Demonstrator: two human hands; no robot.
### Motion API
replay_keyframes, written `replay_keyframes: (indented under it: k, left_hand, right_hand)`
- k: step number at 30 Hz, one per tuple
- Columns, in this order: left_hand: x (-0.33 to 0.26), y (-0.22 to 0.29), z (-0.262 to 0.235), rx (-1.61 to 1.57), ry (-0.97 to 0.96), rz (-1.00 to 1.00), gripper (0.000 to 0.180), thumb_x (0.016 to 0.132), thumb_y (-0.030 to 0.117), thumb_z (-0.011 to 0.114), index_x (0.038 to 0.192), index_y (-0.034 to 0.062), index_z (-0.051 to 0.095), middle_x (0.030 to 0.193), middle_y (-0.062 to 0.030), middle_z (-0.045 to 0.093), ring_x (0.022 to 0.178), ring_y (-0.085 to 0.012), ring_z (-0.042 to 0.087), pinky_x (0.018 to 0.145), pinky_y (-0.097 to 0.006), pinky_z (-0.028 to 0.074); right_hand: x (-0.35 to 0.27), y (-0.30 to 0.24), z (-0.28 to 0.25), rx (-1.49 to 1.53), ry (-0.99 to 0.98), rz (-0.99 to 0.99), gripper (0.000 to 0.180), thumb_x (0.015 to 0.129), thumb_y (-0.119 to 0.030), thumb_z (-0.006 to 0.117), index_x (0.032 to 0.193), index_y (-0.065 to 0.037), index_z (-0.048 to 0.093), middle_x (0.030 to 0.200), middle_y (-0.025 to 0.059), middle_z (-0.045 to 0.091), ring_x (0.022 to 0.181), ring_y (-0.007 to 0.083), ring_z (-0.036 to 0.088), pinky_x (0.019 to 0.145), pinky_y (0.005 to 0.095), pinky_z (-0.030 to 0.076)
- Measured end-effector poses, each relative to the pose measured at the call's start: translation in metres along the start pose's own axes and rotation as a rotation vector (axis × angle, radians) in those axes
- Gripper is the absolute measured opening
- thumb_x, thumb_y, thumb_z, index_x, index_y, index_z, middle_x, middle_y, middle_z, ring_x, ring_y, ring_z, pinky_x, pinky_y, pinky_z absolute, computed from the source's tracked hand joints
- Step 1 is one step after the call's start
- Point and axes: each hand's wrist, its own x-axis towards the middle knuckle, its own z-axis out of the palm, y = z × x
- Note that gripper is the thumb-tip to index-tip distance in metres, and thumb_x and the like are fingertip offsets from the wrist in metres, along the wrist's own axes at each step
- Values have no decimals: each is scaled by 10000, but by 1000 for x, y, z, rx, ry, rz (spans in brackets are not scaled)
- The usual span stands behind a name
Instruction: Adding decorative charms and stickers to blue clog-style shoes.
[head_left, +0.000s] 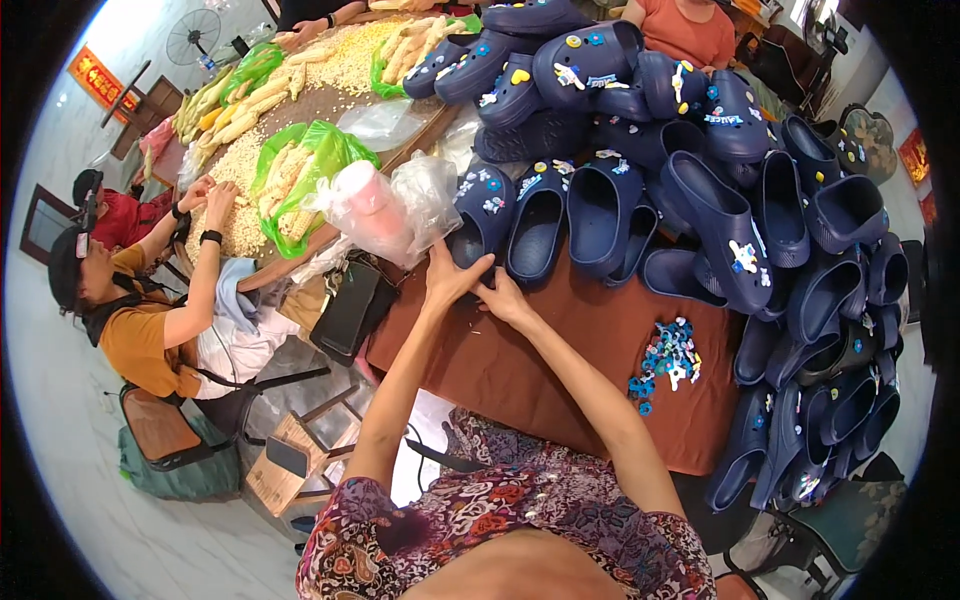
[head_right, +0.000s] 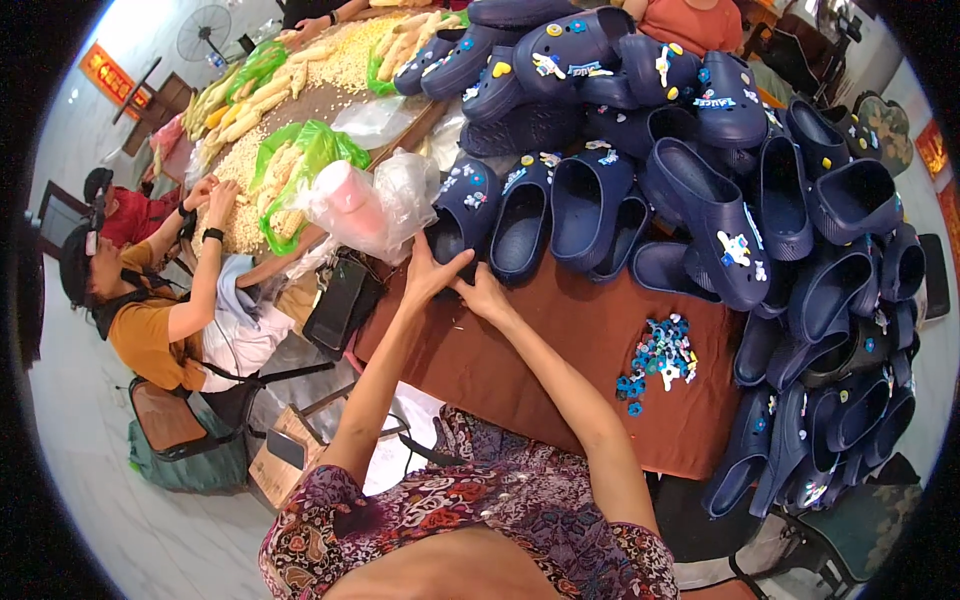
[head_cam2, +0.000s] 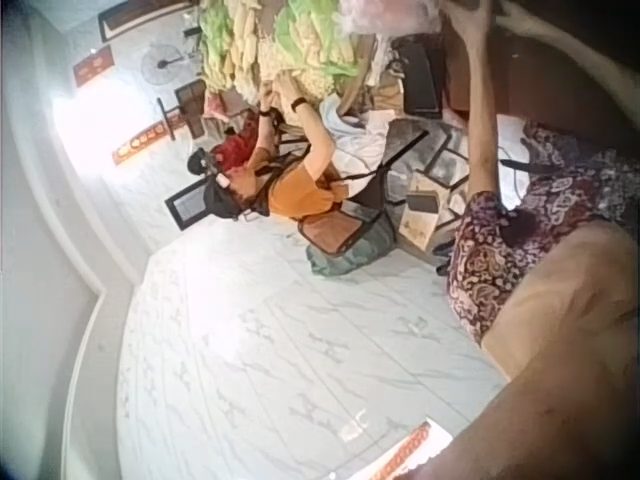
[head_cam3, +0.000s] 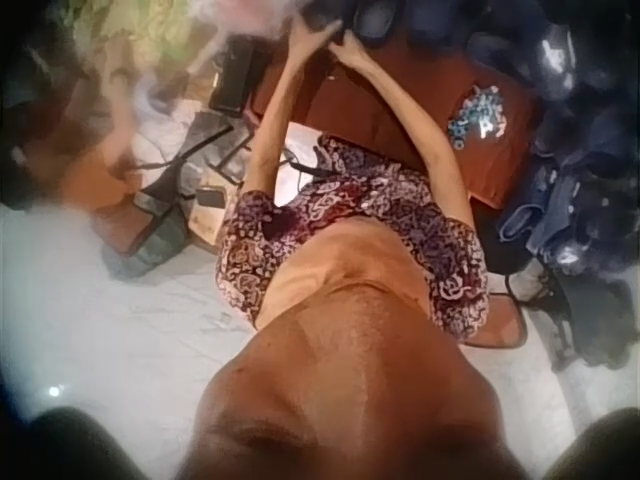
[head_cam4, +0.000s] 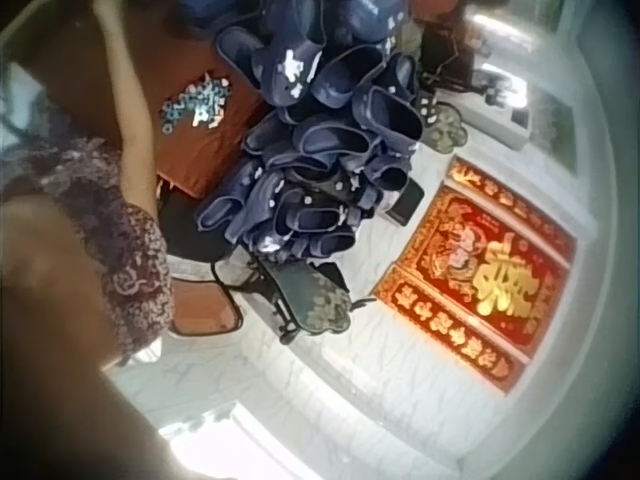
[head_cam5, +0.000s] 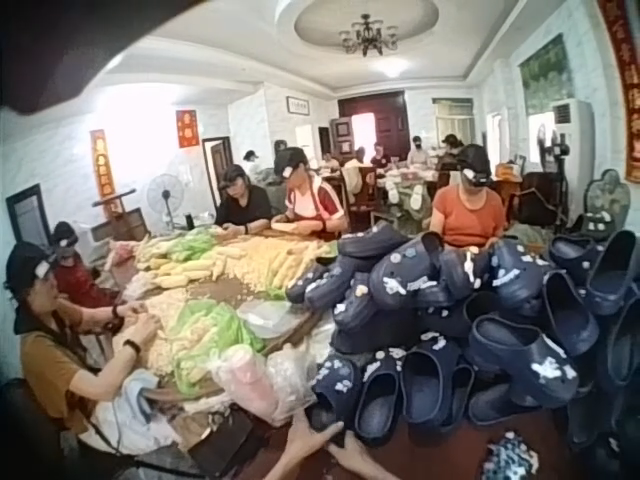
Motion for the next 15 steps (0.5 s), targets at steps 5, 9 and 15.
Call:
replay_keyframes:
  k: [5, 9, 15]
  left_hand:
    - [-12, -4, 5, 97, 108, -71, 1142, 642, 455, 835, 1480, -22, 225, 1355, -336, 442, 1258, -449, 466, 1043, -463, 394]
    - [-11, 6, 9, 142, 148, -34, 1110, 636, 419, 833, 1478, 7, 239, 1314, -315, 464, 1220, -460, 478, 1013, -483, 415]
    - [-9, 17, 7, 258, 99, -10, 1116, 617, 343, 837, 1475, -11, 216, 1398, -312, 368, 1256, -480, 422, 1016, -505, 418]
  right_hand:
    - [-47, -28, -22, -248, 87, -176, 664, 861, -404, 688, 1246, 91, 472, 1046, 242, 658, 936, 335, 675, 805, 402, 522]
    - [-85, -38, -37, -134, 343, -199, 452, 868, -251, 688, 1144, 48, 493, 1093, 209, 593, 881, 322, 645, 806, 426, 505]
    - [-75, -5, -48, -264, 605, -122, 644, 899, -347, 638, 1312, 90, 403, 1209, 296, 510, 1120, 446, 537, 968, 486, 432]
